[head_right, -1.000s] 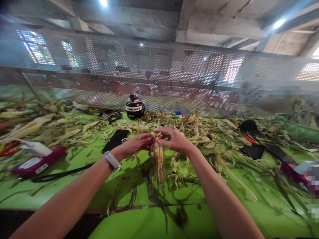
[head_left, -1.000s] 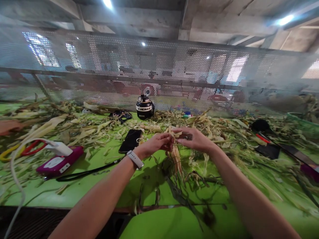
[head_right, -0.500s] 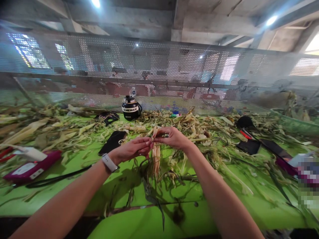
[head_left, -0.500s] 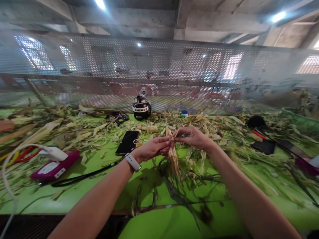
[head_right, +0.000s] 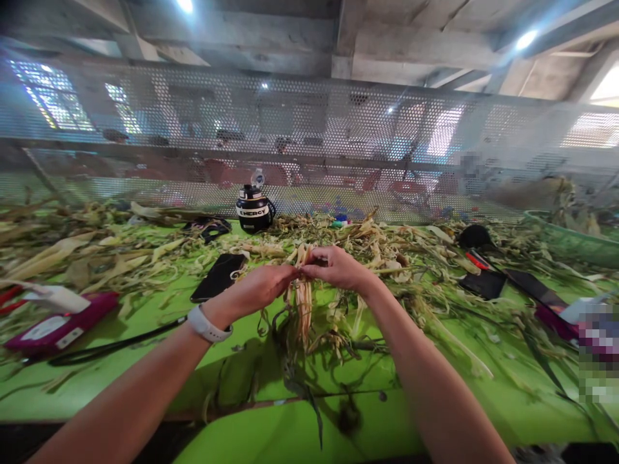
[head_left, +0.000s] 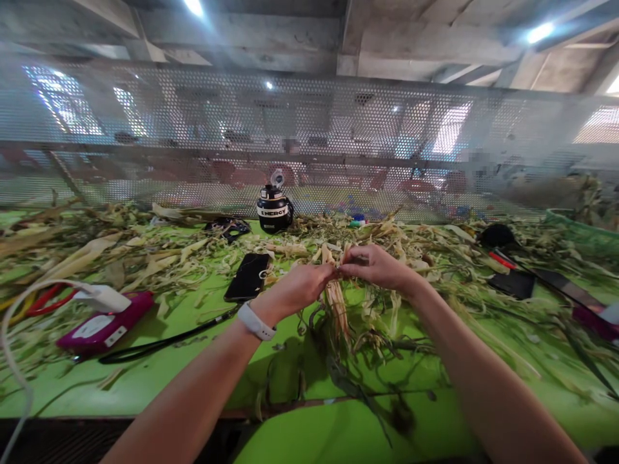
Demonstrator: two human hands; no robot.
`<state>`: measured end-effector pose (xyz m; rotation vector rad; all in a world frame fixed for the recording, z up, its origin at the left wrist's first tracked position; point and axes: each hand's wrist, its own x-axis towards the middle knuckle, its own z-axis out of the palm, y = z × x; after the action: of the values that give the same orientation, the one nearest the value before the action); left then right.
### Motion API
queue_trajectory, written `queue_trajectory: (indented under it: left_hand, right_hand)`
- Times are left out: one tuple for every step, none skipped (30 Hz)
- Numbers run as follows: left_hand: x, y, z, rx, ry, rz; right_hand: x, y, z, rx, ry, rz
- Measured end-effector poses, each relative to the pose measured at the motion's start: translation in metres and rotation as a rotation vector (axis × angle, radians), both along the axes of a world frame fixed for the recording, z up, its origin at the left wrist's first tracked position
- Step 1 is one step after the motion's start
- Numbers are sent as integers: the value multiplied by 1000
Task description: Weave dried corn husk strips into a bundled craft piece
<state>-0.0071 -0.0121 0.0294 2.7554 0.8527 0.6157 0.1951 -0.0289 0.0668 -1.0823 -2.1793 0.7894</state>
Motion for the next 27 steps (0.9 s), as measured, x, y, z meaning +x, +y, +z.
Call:
queue_trajectory:
  left_hand:
    - [0,0,0,8,22,-10]
    - [0,0,0,8,32,-21]
    - [-1,-1,-1,2,34,-34]
    - [-1,-1,-1,-4,30,-47]
    - [0,-2,-1,-11,21,-58]
    - [0,-2,-2,-18,7,-63]
    - [0,-1,-2,-26,-13,-58]
    - [1,-1,-3,-40,-38,-49]
    - [1,0,-4,-62,-69,-38]
    - [1,2,-5,-91,-106,-29]
    - [2,3,-6,-126,-148,-21]
    - [2,4,-8,-168,-191,-15]
    - [2,6,-9,-217,-235,-11]
    - [2,7,-10,-271,-280,-8]
    - [2,8,-11,-328,-325,-6]
    - [2,9,-11,-382,-368,-6]
    - [2,9,-12,-429,-409,-10]
    - [2,10,-12,-461,-453,-14]
    - [3,11,-13,-484,-500,-18]
    - [3,12,-13,-506,-554,-22]
    - [4,13,-14,-535,-616,-28]
    - [4,14,-15,-573,-685,-32]
    - [5,15,-15,-620,-759,-33]
    - [5,16,-16,-670,-831,-28]
    - [5,17,-17,-716,-895,-17]
    - [5,18,-17,-750,-949,1]
    - [6,18,-17,-773,-987,18]
  right_hand:
    - [0,0,0,-23,6,9]
    - [1,0,0,-49,12,21]
    - [2,0,0,-76,15,32]
    - [2,0,-1,-97,14,39]
    - [3,0,-2,-111,9,42]
    - [3,1,-3,-118,4,38]
    - [2,1,-4,-116,2,24]
    - [2,2,-5,-107,5,1]
    - [1,2,-6,-93,15,-27]
    - [0,2,-6,-82,34,-58]
    - [-1,2,-6,-80,66,-90]
    - [-2,2,-6,-89,111,-123]
    - [-2,2,-4,-108,168,-156]
    - [-2,2,-3,-127,240,-191]
    - [0,2,-1,-137,323,-231]
    - [1,3,0,-133,405,-274]
    - [4,5,1,-115,479,-316]
    - [6,7,2,-85,544,-356]
    - [9,9,3,-51,597,-390]
    - [11,12,3,-16,634,-420]
    - [14,14,2,18,653,-443]
    - [16,16,2,54,661,-463]
    - [19,19,2,93,661,-484]
    - [21,20,1,136,652,-504]
    - [24,21,2,180,631,-525]
    - [27,21,2,226,593,-545]
    - [30,20,3,271,530,-566]
